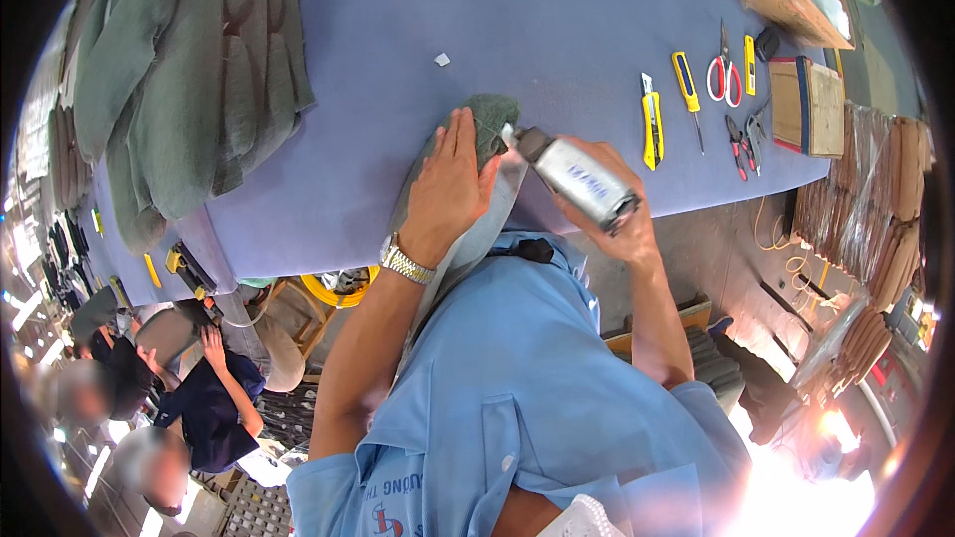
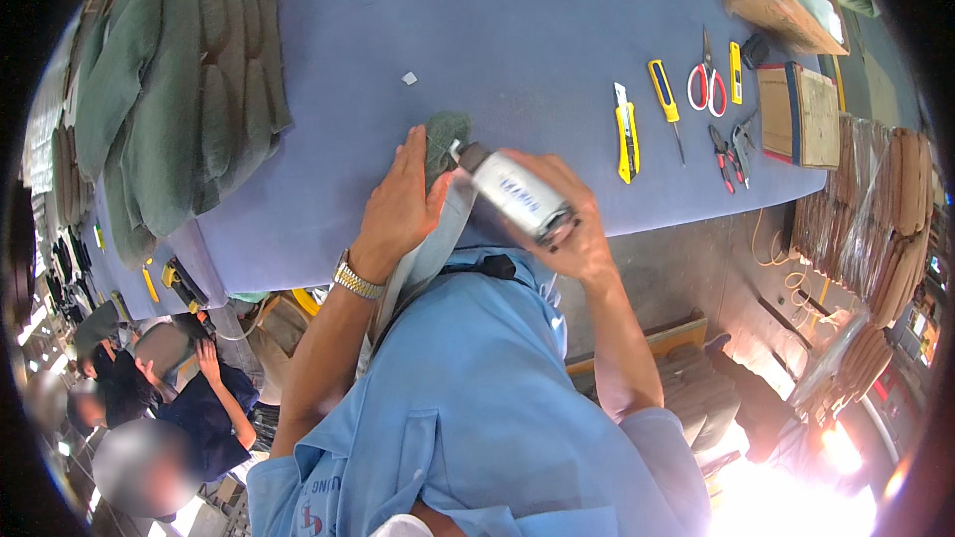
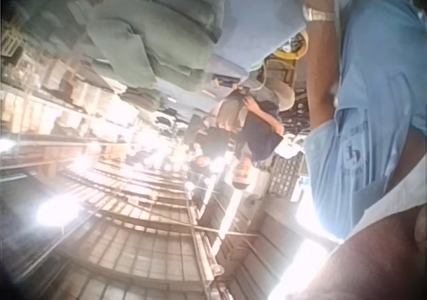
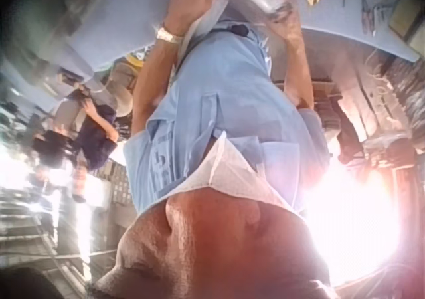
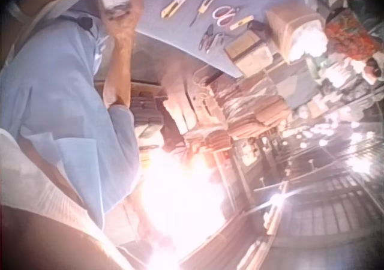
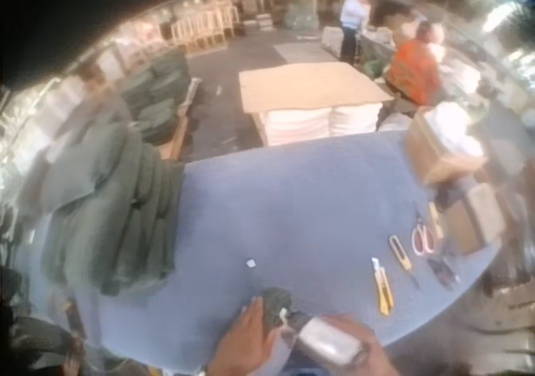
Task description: The person wraps a green fabric cover around a cushion, trims excess fabric with a utility knife, and secures the edges using a staple gun. The finished cushion is placed on a stack of similar cushions on the table.
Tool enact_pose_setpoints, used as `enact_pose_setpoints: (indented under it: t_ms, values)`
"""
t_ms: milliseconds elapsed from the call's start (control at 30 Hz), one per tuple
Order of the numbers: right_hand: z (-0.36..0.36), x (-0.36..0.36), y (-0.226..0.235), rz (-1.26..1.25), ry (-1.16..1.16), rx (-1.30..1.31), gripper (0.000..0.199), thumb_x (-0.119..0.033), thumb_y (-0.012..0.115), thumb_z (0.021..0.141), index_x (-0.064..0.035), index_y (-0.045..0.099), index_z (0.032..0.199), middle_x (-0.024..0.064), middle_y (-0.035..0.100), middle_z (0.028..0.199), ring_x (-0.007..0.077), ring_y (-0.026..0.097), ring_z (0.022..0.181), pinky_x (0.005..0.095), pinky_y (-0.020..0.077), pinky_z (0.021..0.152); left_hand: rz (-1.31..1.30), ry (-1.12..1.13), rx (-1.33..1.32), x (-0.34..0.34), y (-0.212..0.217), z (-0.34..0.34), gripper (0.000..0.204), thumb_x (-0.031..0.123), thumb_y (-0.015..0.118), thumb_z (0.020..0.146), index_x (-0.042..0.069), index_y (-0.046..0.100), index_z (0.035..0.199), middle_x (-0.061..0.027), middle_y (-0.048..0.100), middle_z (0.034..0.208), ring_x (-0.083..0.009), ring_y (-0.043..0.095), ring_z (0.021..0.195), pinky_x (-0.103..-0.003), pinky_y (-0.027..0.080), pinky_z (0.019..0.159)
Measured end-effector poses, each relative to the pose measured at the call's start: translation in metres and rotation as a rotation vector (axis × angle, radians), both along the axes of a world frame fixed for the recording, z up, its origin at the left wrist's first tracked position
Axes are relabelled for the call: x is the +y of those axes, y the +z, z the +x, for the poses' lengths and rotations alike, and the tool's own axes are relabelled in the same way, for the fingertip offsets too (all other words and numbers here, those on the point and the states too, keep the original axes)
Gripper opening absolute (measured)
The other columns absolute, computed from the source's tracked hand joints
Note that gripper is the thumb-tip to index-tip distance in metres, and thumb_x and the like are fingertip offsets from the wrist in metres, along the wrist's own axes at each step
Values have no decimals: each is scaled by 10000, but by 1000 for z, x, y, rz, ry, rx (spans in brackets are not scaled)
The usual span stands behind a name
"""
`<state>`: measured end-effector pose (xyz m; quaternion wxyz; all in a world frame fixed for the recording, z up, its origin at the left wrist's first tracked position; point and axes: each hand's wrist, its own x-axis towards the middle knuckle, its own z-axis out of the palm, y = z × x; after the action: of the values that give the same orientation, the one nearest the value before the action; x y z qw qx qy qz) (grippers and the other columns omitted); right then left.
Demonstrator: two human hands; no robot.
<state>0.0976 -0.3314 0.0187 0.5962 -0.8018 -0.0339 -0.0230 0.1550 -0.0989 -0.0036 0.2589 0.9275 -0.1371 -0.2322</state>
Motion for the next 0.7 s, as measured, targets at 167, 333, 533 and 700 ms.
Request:
enact_pose_setpoints:
  t_ms: [167, 333, 533, 700]
  values:
    - [9, 13, -7, 2, 106, 65, 668, 22, 799, 700, -30, 665, 1352, 175, 729, 1227, 312, 720, 1079, 364, 560, 950, -19, -8, -36, 4, -5, 0, 793, 282, 606, 1003, -62, 226, 1607, -294, 372, 1617, -491, 404, 1470, -530, 464, 1120]
    - [12, 12, -7, 13, 120, 144, 673, 11, 796, 697, -26, 663, 1356, 183, 717, 1282, 318, 713, 1151, 380, 555, 991, -12, 4, -27, 1, -3, 1, 821, 257, 664, 967, -59, 246, 1599, -290, 382, 1610, -500, 416, 1459, -574, 467, 1109]
    - [17, 9, -1, 84, 179, 262, 635, 20, 762, 737, -17, 636, 1358, 159, 712, 1249, 250, 710, 1116, 346, 539, 984, -9, 15, -19, -3, 0, 0, 864, 172, 703, 910, -55, 236, 1601, -293, 390, 1602, -512, 422, 1448, -525, 457, 1140]
    - [24, 19, -3, 83, 165, 331, 576, 28, 734, 778, -7, 620, 1341, 136, 708, 1205, 220, 701, 1058, 316, 525, 961, 10, 43, -45, -6, 1, 5, 860, 152, 706, 892, -55, 251, 1592, -292, 410, 1588, -512, 445, 1428, -521, 466, 1133]
